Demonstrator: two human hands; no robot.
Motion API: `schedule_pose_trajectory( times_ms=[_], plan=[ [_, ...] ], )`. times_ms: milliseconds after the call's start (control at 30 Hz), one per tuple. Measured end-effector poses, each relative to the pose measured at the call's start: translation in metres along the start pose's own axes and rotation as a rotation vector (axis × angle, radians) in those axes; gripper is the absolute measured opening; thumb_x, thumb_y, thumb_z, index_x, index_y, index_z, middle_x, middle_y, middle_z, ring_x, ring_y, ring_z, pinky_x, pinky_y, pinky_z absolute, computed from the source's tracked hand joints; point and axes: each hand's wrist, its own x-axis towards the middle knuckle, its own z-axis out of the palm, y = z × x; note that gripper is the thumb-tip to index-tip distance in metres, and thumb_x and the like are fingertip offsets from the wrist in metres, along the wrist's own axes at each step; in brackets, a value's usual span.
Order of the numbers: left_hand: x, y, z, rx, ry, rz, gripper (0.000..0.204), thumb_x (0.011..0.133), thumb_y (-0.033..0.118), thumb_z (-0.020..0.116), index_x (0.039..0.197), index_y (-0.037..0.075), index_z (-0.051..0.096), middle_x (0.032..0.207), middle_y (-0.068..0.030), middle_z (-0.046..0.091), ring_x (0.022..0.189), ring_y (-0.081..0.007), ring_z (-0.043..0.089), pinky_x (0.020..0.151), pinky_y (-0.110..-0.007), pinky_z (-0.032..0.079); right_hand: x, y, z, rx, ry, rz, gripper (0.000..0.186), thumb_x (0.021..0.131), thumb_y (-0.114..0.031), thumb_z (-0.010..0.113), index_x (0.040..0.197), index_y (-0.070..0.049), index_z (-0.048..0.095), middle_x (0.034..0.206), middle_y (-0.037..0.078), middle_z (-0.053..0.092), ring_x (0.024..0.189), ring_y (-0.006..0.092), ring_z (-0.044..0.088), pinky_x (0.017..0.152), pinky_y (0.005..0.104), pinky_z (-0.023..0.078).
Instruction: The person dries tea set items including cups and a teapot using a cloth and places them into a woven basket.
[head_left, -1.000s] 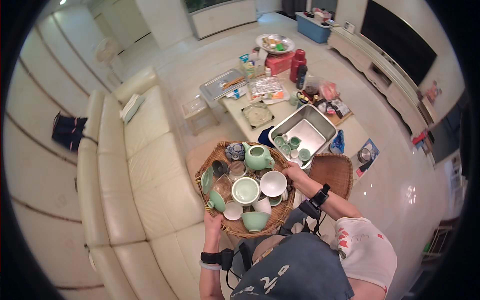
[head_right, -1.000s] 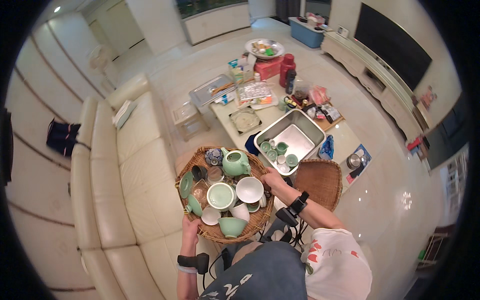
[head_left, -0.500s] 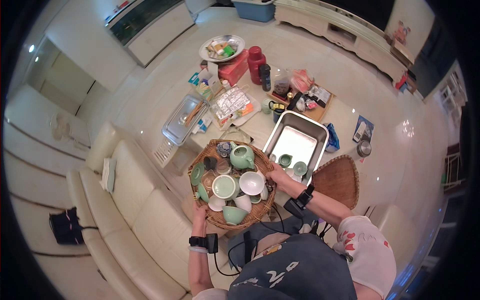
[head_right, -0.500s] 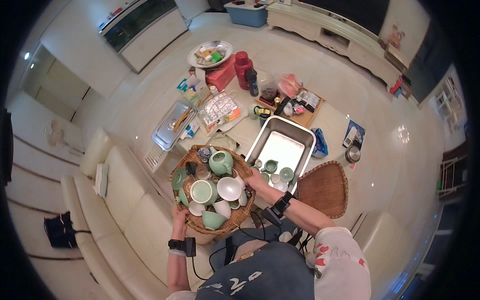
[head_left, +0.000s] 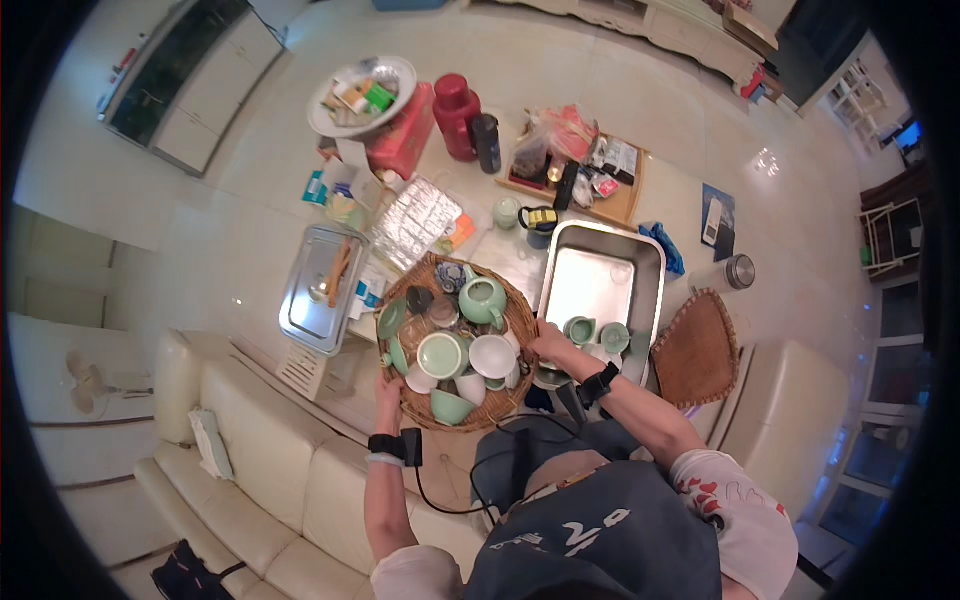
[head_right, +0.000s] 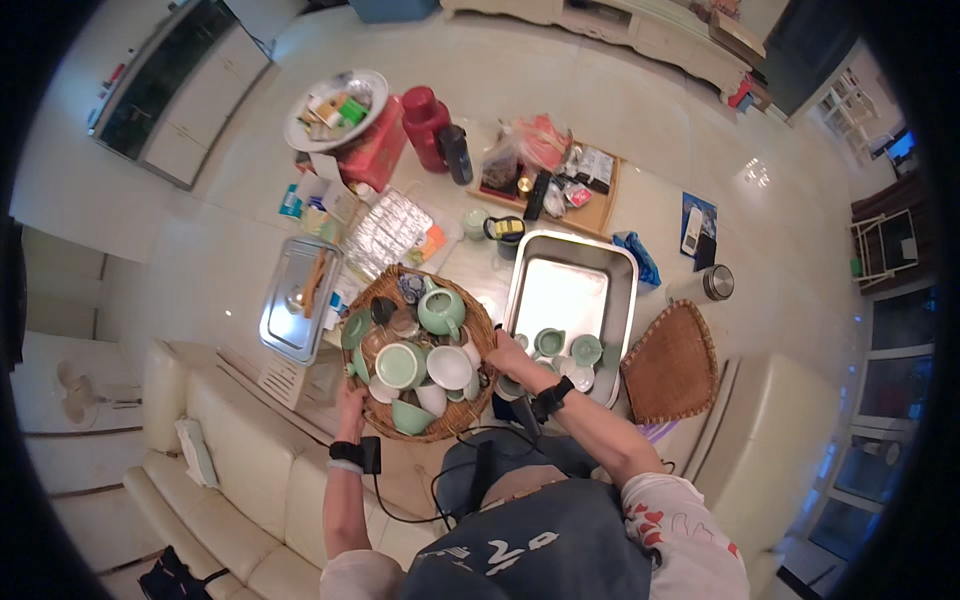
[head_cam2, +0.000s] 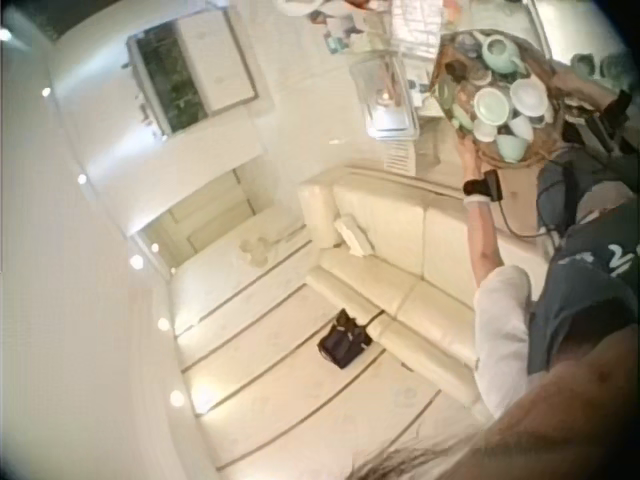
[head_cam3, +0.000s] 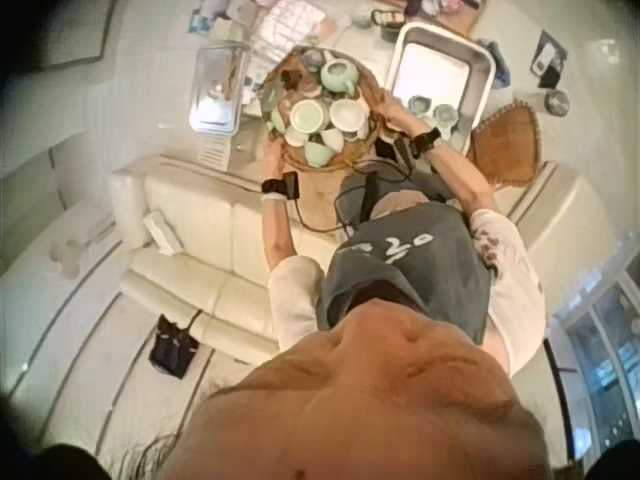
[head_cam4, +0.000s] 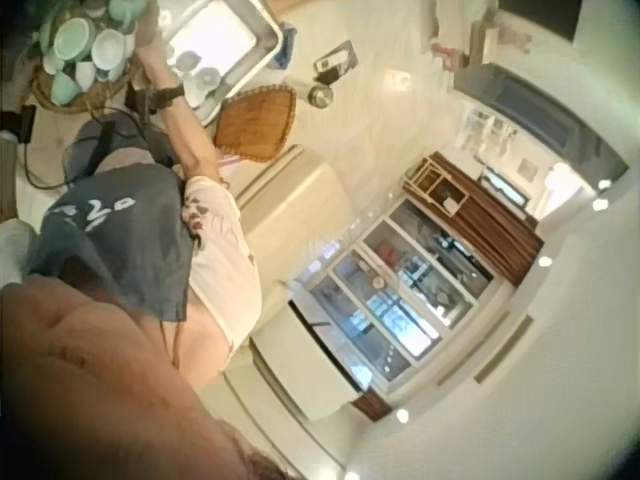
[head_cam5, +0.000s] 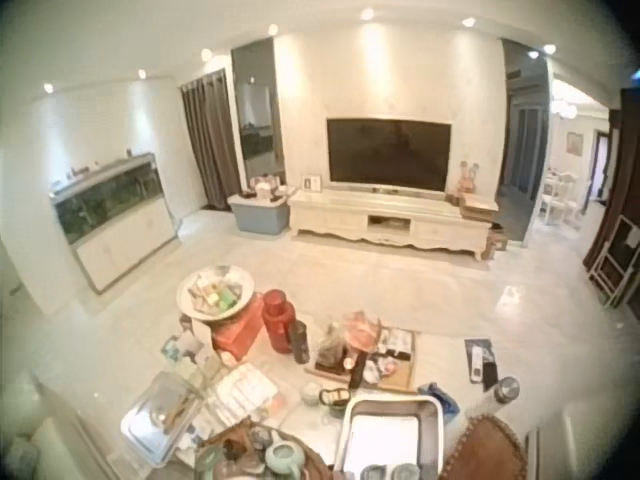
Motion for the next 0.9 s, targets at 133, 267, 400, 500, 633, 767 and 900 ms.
schedule_pose_trajectory(
  times_ms=[133, 267, 400, 500, 633, 767, 900],
  plan=[
    [0.051, -0.035, -0.018, 0.002, -0.078, -0.034, 0.044, 0.075, -0.007, 0.047, 0.118, 0.0, 0.05, 0.096, -0.0054, 0.06, 0.079, -0.0138, 0.058, 0.066, -0.026, 0.048, 0.03, 0.009, 0.015, 0.188, 0.001, 0.035, 0.035, 0.07, 0.0, 0.059, 0.103, 0.002, 0.05, 0.084, 0.011, 0.056, 0.074, 0.0218, 0.053, 0.062, 0.0329, 0.044],
    [0.09, -0.054, -0.023, 0.037, -0.099, -0.032, 0.046, 0.077, -0.007, 0.047, 0.122, 0.0, 0.047, 0.104, -0.0066, 0.059, 0.087, -0.0144, 0.058, 0.071, -0.027, 0.049, 0.072, 0.046, 0.032, 0.236, 0.03, 0.054, 0.033, 0.072, 0.0, 0.058, 0.104, -0.001, 0.048, 0.082, 0.01, 0.054, 0.071, 0.0198, 0.053, 0.059, 0.0327, 0.044],
    [0.106, -0.039, -0.008, -0.02, -0.132, -0.087, 0.045, 0.077, -0.006, 0.048, 0.121, 0.0, 0.048, 0.104, -0.0073, 0.059, 0.088, -0.0154, 0.059, 0.073, -0.027, 0.05, 0.081, 0.046, 0.03, 0.259, 0.006, 0.19, 0.042, 0.073, -0.001, 0.057, 0.113, -0.006, 0.047, 0.092, 0.005, 0.056, 0.076, 0.0149, 0.053, 0.058, 0.0287, 0.043],
    [0.12, -0.053, -0.004, 0.034, -0.134, 0.006, 0.043, 0.078, -0.006, 0.048, 0.12, 0.0, 0.049, 0.107, -0.0084, 0.059, 0.09, -0.017, 0.06, 0.076, -0.028, 0.05, 0.096, 0.046, 0.04, 0.35, 0.05, 0.184, 0.04, 0.075, 0.0, 0.057, 0.112, -0.006, 0.045, 0.087, 0.005, 0.054, 0.07, 0.0154, 0.052, 0.055, 0.0282, 0.044],
    [0.131, -0.057, 0.01, -0.005, -0.06, 0.005, 0.036, 0.077, -0.006, 0.049, 0.112, 0.001, 0.053, 0.085, 0.0001, 0.058, 0.066, -0.0073, 0.051, 0.057, -0.022, 0.042, 0.104, 0.041, 0.043, 0.465, 0.076, 0.21, 0.046, 0.077, 0.002, 0.054, 0.12, -0.004, 0.04, 0.089, 0.007, 0.051, 0.072, 0.0164, 0.051, 0.059, 0.0287, 0.045],
    [0.145, -0.072, 0.003, 0.013, -0.066, 0.002, 0.037, 0.078, -0.006, 0.049, 0.114, 0.002, 0.052, 0.082, 0.0021, 0.055, 0.06, -0.0035, 0.045, 0.051, -0.019, 0.036, 0.117, 0.052, 0.054, 0.494, 0.081, 0.241, 0.052, 0.077, 0.001, 0.054, 0.125, -0.008, 0.036, 0.095, 0.006, 0.049, 0.08, 0.0159, 0.05, 0.066, 0.0286, 0.046],
    [0.151, -0.081, 0.005, -0.014, -0.029, -0.002, 0.037, 0.077, -0.006, 0.05, 0.112, 0.004, 0.052, 0.083, 0.0029, 0.055, 0.062, -0.0037, 0.047, 0.052, -0.018, 0.036, 0.123, 0.059, 0.056, 0.49, 0.077, 0.242, 0.052, 0.079, -0.002, 0.054, 0.126, -0.01, 0.036, 0.096, 0.004, 0.049, 0.083, 0.0144, 0.05, 0.068, 0.0278, 0.047]
  ],
)
